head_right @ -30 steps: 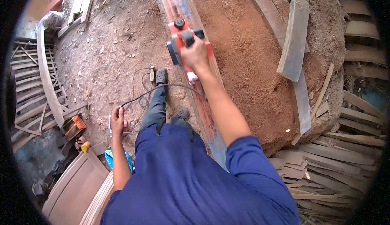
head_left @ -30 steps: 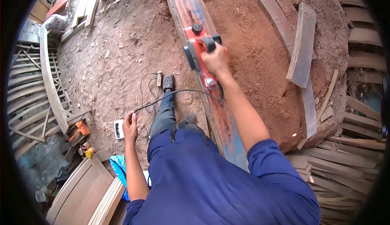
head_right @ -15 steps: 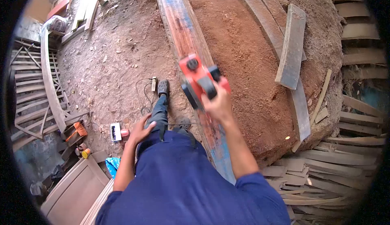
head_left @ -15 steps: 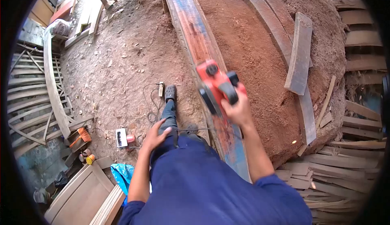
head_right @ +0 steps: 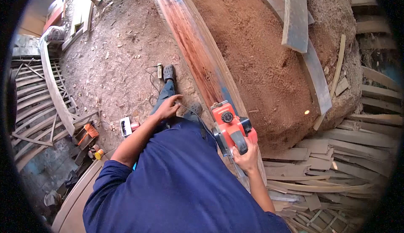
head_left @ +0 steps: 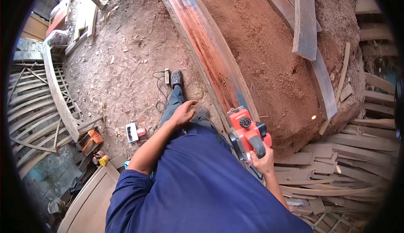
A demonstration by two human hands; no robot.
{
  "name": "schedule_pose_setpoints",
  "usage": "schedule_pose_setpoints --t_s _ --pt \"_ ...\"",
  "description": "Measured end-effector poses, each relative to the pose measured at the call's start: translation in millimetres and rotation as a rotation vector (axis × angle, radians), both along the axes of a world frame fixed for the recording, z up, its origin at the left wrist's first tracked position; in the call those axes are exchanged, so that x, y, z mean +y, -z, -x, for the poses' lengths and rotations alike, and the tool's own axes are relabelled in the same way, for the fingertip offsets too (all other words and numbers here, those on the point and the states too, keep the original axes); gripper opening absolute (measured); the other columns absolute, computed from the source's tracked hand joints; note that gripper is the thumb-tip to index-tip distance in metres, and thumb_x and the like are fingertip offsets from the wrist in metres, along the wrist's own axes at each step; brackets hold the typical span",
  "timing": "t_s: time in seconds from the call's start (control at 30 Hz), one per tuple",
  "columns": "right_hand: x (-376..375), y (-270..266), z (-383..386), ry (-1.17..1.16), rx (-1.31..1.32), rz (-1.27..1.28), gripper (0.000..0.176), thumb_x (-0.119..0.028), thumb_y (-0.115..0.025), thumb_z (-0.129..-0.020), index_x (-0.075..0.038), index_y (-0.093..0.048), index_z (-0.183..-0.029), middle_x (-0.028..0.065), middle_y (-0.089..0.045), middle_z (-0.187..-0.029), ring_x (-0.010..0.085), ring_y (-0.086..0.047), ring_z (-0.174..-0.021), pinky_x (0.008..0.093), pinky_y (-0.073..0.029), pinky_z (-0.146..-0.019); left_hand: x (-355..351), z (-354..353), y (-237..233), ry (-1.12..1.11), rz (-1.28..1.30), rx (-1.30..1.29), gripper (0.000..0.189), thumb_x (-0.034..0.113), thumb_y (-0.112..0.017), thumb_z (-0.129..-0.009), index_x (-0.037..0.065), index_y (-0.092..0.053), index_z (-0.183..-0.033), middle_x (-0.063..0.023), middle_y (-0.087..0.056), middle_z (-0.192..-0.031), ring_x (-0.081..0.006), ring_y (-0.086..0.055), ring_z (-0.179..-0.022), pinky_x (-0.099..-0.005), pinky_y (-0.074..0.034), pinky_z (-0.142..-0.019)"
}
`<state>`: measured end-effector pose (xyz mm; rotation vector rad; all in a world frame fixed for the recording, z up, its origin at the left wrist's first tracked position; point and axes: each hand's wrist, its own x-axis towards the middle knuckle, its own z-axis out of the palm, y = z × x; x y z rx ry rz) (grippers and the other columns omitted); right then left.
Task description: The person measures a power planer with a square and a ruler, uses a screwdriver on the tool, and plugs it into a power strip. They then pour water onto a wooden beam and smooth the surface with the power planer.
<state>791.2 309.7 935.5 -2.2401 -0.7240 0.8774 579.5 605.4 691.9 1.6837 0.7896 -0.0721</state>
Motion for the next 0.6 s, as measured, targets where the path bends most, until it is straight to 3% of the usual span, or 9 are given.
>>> schedule_pose_setpoints --t_s 0.1,0.17,0.2,0.27,0.33,0.43,0.47,0.5,0.6 --pt "-25.3 -1.9 2.6 0.01 0.003 0.021 0.022 -0.011 -0.075 -0.082 0.0 -0.067 -0.098 0.0061 -0.063 -0.073 0.0157 -0.061 -0.066 0.0345 -0.051 -0.065 -13.1 1.4 9.1 0.146 -0.11 -0.028 0.045 0.018 -0.064 -0.097 0.005 -0.058 -0.139 -0.0202 -0.064 -0.135 -0.034 -0.062 -0.126 -0.0414 -0.048 -0.108" --pt "-28.3 -6.7 2.4 0.0 0.008 0.061 0.023 -0.008 -0.07 -0.079 0.001 -0.068 -0.1 0.0108 -0.067 -0.075 0.0223 -0.068 -0.067 0.0367 -0.053 -0.065 -16.3 -0.8 10.1 0.177 -0.142 -0.105 0.046 0.018 -0.069 -0.093 0.005 -0.06 -0.136 -0.0202 -0.064 -0.133 -0.0369 -0.061 -0.125 -0.0434 -0.048 -0.108" --pt "-27.1 -8.2 2.3 -0.001 0.008 0.058 0.023 -0.008 -0.07 -0.079 0.001 -0.068 -0.1 0.0108 -0.067 -0.075 0.0223 -0.068 -0.067 0.0367 -0.053 -0.065 -17.7 -8.8 -6.3 0.177 -0.145 -0.105 0.046 0.018 -0.069 -0.093 0.005 -0.06 -0.136 -0.0202 -0.064 -0.133 -0.0369 -0.061 -0.125 -0.0434 -0.048 -0.108" --pt "-18.4 -8.8 3.3 -0.026 -0.035 0.006 0.025 -0.008 -0.071 -0.079 0.0 -0.068 -0.102 0.0117 -0.068 -0.075 0.0241 -0.069 -0.067 0.0379 -0.054 -0.065 -19.8 -43.0 -82.2 -0.057 -0.437 -0.386 0.047 0.023 -0.074 -0.09 0.007 -0.063 -0.133 -0.0181 -0.065 -0.132 -0.0376 -0.061 -0.124 -0.0472 -0.048 -0.107" --pt "-3.4 -8.1 4.7 -0.038 -0.064 -0.017 0.026 -0.008 -0.071 -0.079 0.0 -0.068 -0.104 0.0121 -0.069 -0.075 0.0252 -0.07 -0.067 0.0389 -0.054 -0.066 -18.3 -78.0 -146.0 0.059 -0.539 -0.642 0.043 0.022 -0.075 -0.091 0.008 -0.064 -0.13 -0.0154 -0.065 -0.131 -0.0362 -0.062 -0.122 -0.0468 -0.048 -0.106" --pt "19.6 -4.8 3.3 -0.069 -0.085 -0.058 0.028 -0.008 -0.072 -0.08 0.0 -0.067 -0.107 0.0132 -0.07 -0.075 0.0276 -0.072 -0.067 0.0408 -0.056 -0.066 -39.6 -123.2 -178.0 0.32 -0.441 -0.791 0.04 0.032 -0.074 -0.095 0.008 -0.066 -0.126 -0.0146 -0.067 -0.124 -0.0334 -0.062 -0.12 -0.0453 -0.048 -0.103" --pt "26.6 -4.7 3.6 -0.061 -0.066 -0.081 0.028 -0.008 -0.072 -0.08 0.0 -0.067 -0.107 0.013 -0.07 -0.075 0.0273 -0.072 -0.067 0.0405 -0.056 -0.066 -53.0 -134.1 -175.2 0.297 -0.361 -0.771 0.037 0.035 -0.075 -0.094 0.009 -0.069 -0.12 -0.0142 -0.071 -0.109 -0.0304 -0.068 -0.107 -0.0422 -0.053 -0.091" --pt "32.4 -5.8 4.7 -0.053 -0.046 -0.102 0.028 -0.008 -0.072 -0.08 0.0 -0.067 -0.107 0.0128 -0.07 -0.075 0.0269 -0.072 -0.067 0.0401 -0.056 -0.066 -55.4 -138.5 -180.7 0.296 -0.37 -0.773 0.037 0.035 -0.075 -0.094 0.009 -0.069 -0.12 -0.0142 -0.071 -0.109 -0.0304 -0.068 -0.107 -0.0422 -0.053 -0.091" --pt "36.7 -10.4 8.5 -0.043 -0.016 -0.107 0.028 -0.009 -0.072 -0.08 0.0 -0.067 -0.106 0.0128 -0.07 -0.076 0.0262 -0.072 -0.068 0.0392 -0.055 -0.066 -54.4 -152.7 -183.1 0.048 -0.449 -0.701 0.031 0.045 -0.076 -0.092 0.017 -0.073 -0.107 -0.0052 -0.067 -0.066 -0.0291 -0.067 -0.06 -0.0413 -0.055 -0.058"
